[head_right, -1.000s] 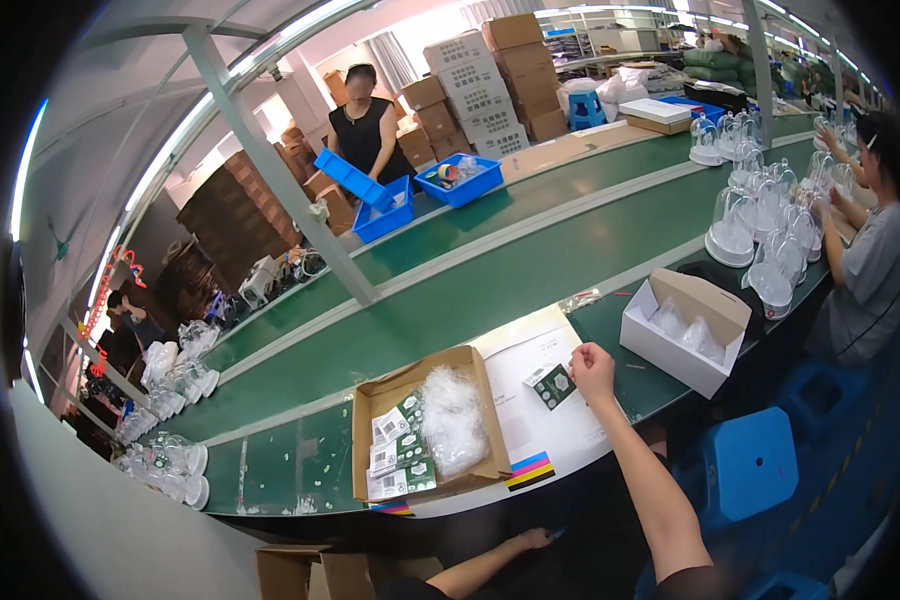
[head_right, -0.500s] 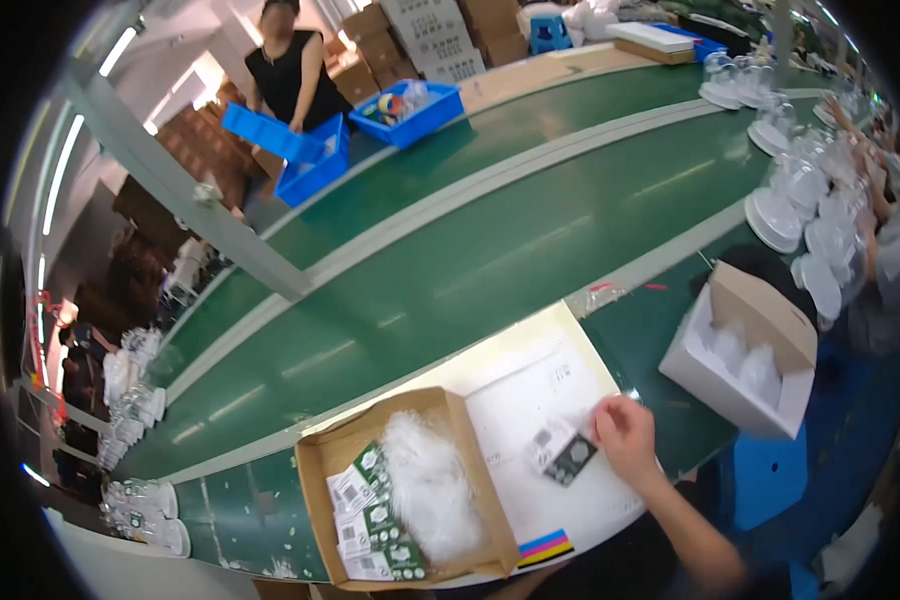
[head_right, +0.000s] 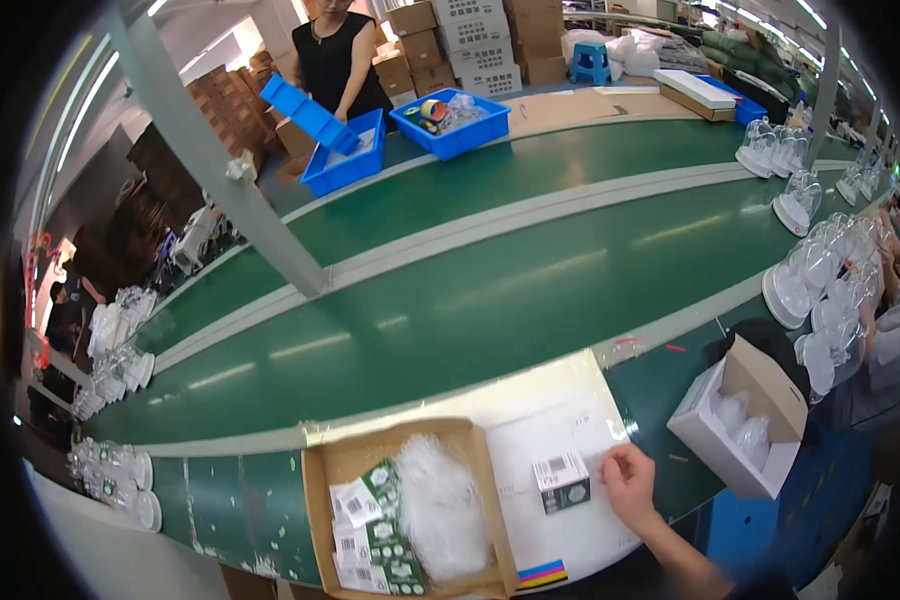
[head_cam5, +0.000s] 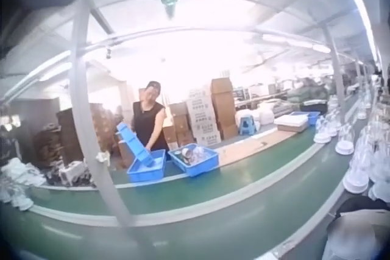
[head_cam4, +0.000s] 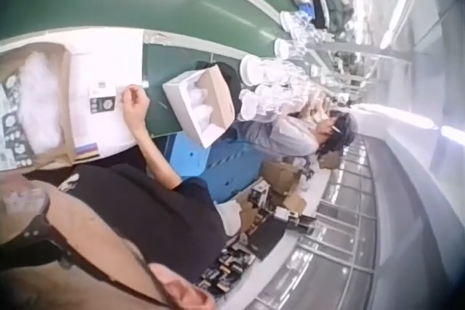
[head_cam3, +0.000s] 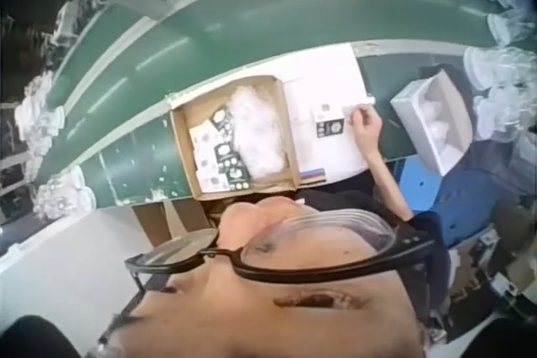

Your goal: Unpack electronic components and prepare lighting fixture parts on an assembly line.

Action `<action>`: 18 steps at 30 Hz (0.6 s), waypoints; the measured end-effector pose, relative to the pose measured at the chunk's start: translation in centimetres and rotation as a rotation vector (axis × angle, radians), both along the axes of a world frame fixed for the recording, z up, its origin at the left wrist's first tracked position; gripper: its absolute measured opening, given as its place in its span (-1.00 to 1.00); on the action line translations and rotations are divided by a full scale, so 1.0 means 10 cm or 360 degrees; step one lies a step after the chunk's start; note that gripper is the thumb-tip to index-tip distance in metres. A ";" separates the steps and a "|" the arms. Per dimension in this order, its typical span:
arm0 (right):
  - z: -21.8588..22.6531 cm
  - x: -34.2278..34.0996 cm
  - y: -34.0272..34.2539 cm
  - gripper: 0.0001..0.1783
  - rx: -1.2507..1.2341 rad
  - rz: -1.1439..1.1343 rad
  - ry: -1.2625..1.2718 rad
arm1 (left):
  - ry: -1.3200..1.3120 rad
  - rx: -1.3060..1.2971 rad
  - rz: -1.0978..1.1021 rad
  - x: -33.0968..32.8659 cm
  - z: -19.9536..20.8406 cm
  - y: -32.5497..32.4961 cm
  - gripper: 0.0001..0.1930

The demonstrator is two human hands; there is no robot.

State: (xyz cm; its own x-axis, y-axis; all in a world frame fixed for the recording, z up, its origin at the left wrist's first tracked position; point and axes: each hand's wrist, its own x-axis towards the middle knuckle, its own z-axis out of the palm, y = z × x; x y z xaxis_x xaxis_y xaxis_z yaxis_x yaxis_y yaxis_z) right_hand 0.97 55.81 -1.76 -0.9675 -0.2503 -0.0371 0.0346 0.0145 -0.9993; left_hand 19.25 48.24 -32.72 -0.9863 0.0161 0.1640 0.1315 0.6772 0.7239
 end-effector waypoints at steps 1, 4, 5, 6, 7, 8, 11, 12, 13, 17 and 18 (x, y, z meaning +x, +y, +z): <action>0.09 -0.07 -0.01 -0.94 -0.0079 -0.0010 -0.0040 | -0.0035 0.0020 0.0018 -0.01 0.06 0.07 -0.60; 0.03 -0.08 -0.01 -0.95 -0.0065 0.0010 0.0039 | -0.0189 0.0064 0.0003 0.13 0.24 0.17 -0.58; 0.03 -0.07 -0.01 -0.95 -0.0141 0.0022 0.0054 | -0.0255 0.0064 -0.0010 0.25 0.29 0.13 -0.57; 0.02 -0.10 -0.07 -0.95 -0.0187 0.0027 0.0046 | -0.0309 0.0041 -0.0006 0.29 0.35 -0.04 -0.56; -0.01 -0.10 -0.07 -0.93 -0.0190 0.0061 0.0079 | -0.0371 0.0026 -0.0020 0.37 0.42 -0.18 -0.56; -0.03 -0.10 -0.09 -0.92 -0.0194 0.0099 0.0111 | -0.0435 0.0011 -0.0027 0.45 0.51 -0.32 -0.55; 0.04 -0.13 -0.09 -0.91 -0.0236 0.0092 0.0080 | -0.0678 0.0039 -0.0058 0.68 1.18 -0.45 -0.53; 0.00 -0.11 -0.01 -0.91 -0.0232 0.0062 0.0071 | -0.0407 -0.0323 -0.0147 0.70 1.74 -0.34 -0.51; 0.03 -0.10 -0.04 -0.91 -0.0202 0.0123 0.0087 | -0.0608 -0.0223 -0.0253 0.80 2.18 -0.36 -0.51; 0.04 -0.19 0.08 -0.90 -0.0067 0.0186 0.0150 | -0.0780 0.0432 -0.0826 0.74 3.32 -0.48 -0.64; 0.04 -0.19 0.07 -0.90 -0.0069 0.0214 0.0145 | -0.0479 0.0529 -0.0812 0.70 3.66 -0.52 -0.74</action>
State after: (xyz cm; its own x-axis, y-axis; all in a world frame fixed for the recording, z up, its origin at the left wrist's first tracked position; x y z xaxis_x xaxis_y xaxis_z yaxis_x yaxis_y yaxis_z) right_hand -0.89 56.48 -1.40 -0.9239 -0.3774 0.0627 -0.0553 -0.0305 -0.9980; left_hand 26.27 43.00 3.86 -0.8721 0.4878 -0.0397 0.1357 0.3190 0.9380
